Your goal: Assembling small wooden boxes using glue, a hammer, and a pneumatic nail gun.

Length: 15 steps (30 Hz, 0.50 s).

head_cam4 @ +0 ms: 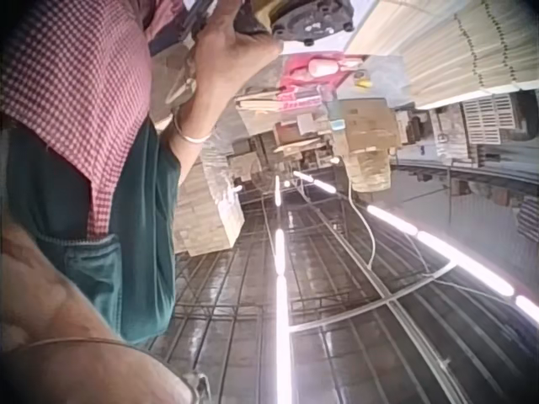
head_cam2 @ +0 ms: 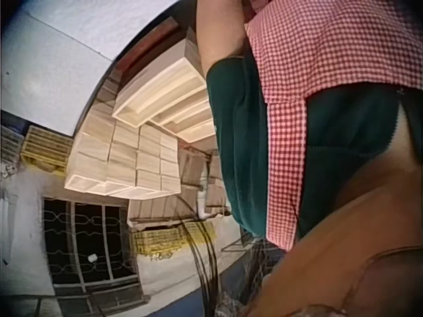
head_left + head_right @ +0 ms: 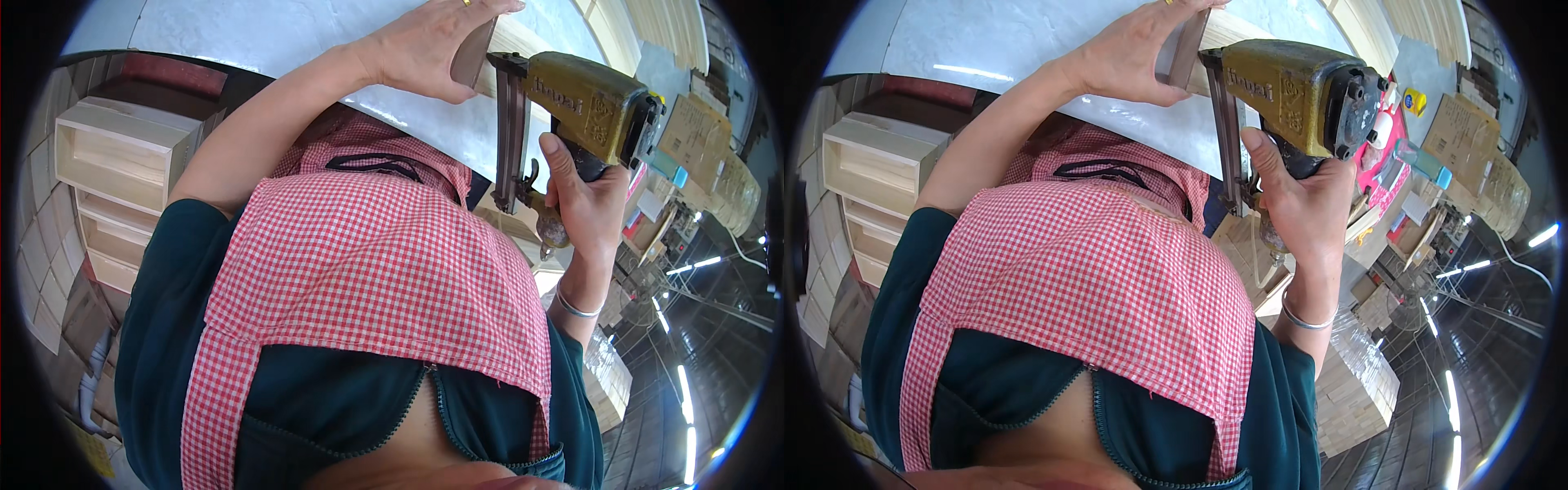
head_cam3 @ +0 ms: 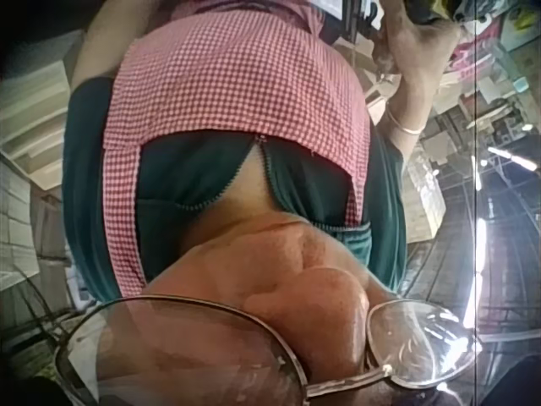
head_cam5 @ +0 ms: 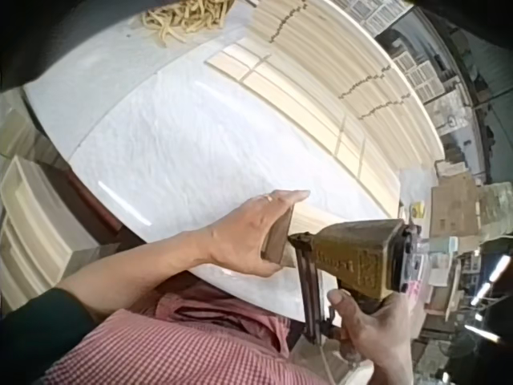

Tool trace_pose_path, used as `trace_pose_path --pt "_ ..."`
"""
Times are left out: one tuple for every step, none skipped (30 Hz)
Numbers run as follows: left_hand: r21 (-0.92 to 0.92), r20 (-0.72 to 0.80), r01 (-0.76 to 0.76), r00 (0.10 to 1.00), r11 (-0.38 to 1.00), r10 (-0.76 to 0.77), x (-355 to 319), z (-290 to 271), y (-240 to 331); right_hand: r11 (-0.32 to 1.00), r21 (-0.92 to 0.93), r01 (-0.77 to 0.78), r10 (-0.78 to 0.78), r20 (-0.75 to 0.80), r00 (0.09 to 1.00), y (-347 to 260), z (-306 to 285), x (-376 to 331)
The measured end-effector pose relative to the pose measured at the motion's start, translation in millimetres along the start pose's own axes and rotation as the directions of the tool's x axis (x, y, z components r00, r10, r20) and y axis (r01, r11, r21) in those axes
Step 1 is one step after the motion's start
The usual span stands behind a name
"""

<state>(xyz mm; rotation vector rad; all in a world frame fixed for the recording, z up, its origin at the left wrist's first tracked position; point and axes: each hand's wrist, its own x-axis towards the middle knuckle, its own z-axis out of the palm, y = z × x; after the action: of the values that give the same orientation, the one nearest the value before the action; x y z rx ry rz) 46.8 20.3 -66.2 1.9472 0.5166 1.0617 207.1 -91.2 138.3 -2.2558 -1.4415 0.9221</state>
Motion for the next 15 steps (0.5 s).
trace_pose_path --pt "0.002 -0.007 -0.013 1.0 1.0 0.013 0.0 0.6 -1.1 1.0 -0.002 0.008 -0.008 -0.004 1.0 -0.2 -0.1 0.1" --pt "0.005 -0.014 -0.026 1.0 1.0 0.026 -0.3 0.8 -2.0 1.0 -0.004 0.017 -0.017 -0.008 1.0 -0.3 -0.1 0.7" --pt "0.002 -0.013 -0.024 1.0 1.0 0.024 -0.6 1.0 -2.5 1.0 -0.004 0.013 -0.013 -0.007 1.0 -0.2 0.0 1.4" --pt "0.0 -0.01 -0.021 1.0 1.0 0.021 -0.7 0.8 -2.5 1.0 0.016 0.024 -0.024 -0.003 1.0 -0.1 0.0 2.2" --pt "-0.003 -0.007 -0.018 1.0 1.0 0.018 -0.6 0.4 -2.3 0.999 0.037 0.036 -0.036 -0.001 0.999 -0.1 -0.2 3.1" --pt "-0.005 -0.004 -0.015 1.0 1.0 0.015 -0.5 0.1 -2.1 0.997 0.058 0.047 -0.047 0.002 0.999 -0.2 -0.4 4.0" --pt "-0.007 -0.001 -0.013 1.0 1.0 0.013 -0.3 0.0 -2.0 0.995 0.079 0.059 -0.059 0.003 0.998 -0.3 -0.8 4.8" --pt "-0.008 0.0 -0.012 1.0 1.0 0.012 -0.4 0.5 -1.9 0.995 0.079 0.057 -0.057 0.004 0.998 -0.1 -1.7 5.4" --pt "-0.006 0.001 -0.012 1.0 1.0 0.012 -0.2 0.8 -1.8 0.998 0.057 0.038 -0.038 0.012 0.999 -0.2 -3.0 5.7" --pt "-0.002 0.001 -0.012 1.0 1.0 0.012 0.1 1.0 -1.5 0.999 0.035 0.02 -0.02 0.019 1.0 -0.5 -4.6 5.9" --pt "0.002 0.001 -0.014 1.0 1.0 0.014 0.6 0.9 -1.0 1.0 0.013 0.003 -0.004 0.024 1.0 -0.8 -6.1 5.8" --pt "0.007 0.001 -0.016 1.0 1.0 0.016 1.0 0.5 -0.1 1.0 -0.009 -0.012 0.012 0.03 0.999 -1.2 -7.2 5.4" --pt "0.011 -0.001 -0.021 1.0 1.0 0.022 2.5 -0.8 0.3 1.0 -0.009 -0.007 0.007 0.025 1.0 -2.2 -8.0 6.4" --pt "0.014 0.002 -0.017 1.0 1.0 0.017 2.8 -2.0 2.3 0.999 -0.019 -0.03 0.031 0.034 0.999 -3.4 -8.6 6.9" --pt "0.017 0.005 -0.013 1.0 1.0 0.013 2.3 -3.3 4.8 0.998 -0.029 -0.054 0.055 0.042 0.998 -4.8 -9.2 7.4"
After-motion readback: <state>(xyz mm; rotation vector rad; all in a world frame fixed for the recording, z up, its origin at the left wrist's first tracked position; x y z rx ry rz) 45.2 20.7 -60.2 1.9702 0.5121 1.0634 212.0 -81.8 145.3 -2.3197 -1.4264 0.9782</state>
